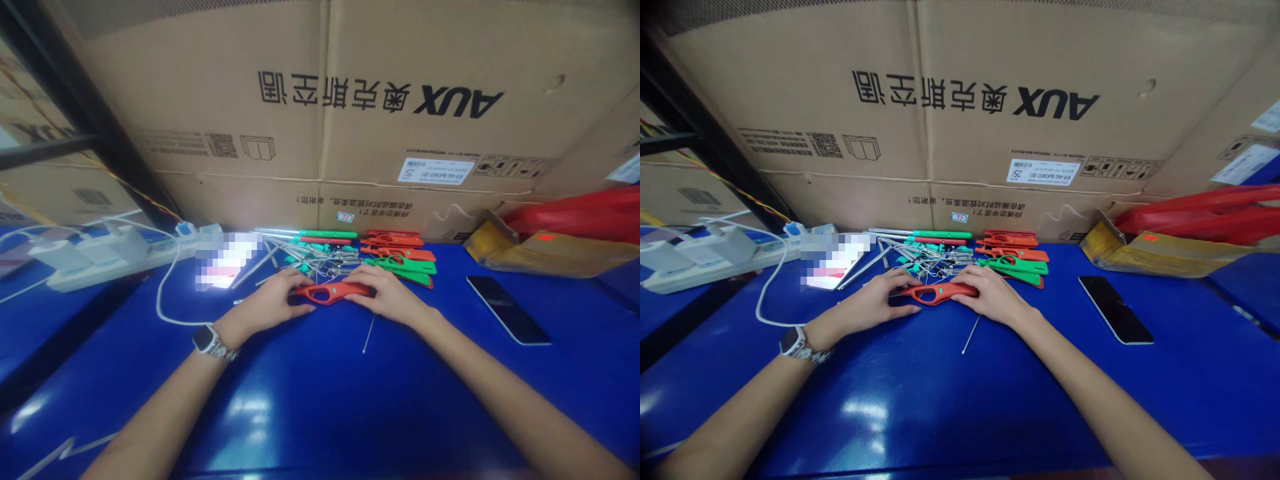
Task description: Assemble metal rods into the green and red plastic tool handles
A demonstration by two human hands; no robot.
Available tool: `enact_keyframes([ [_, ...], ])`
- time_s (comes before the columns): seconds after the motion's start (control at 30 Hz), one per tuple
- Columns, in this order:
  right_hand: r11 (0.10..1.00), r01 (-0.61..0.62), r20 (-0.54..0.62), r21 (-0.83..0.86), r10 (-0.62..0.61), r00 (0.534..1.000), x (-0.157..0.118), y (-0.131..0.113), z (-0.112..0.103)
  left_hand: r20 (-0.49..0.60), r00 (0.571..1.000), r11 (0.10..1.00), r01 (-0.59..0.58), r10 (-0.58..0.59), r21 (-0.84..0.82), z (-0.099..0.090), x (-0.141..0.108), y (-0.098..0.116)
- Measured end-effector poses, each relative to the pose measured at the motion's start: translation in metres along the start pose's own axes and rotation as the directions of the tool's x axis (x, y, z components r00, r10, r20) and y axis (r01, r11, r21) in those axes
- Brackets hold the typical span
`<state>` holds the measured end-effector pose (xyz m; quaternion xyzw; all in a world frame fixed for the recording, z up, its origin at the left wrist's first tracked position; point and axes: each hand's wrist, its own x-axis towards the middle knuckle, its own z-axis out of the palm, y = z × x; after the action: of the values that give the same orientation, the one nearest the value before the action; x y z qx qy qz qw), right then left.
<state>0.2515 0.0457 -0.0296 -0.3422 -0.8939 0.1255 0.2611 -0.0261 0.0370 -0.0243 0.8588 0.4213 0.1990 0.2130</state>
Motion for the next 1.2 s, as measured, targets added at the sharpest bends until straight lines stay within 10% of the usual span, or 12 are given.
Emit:
enact_keyframes([
  [0.5,0.969,-0.118,-0.029,0.218,0.127,0.991,0.003,0.001,0.008,-0.095,0.995,0.977,0.063,-0.044,0.206,0.016,0.006,0.023],
  [1.2,0.988,-0.141,0.068,0.070,0.136,0.988,0.005,-0.005,0.008,-0.091,0.994,0.991,0.070,-0.060,0.112,0.030,0.018,0.017],
])
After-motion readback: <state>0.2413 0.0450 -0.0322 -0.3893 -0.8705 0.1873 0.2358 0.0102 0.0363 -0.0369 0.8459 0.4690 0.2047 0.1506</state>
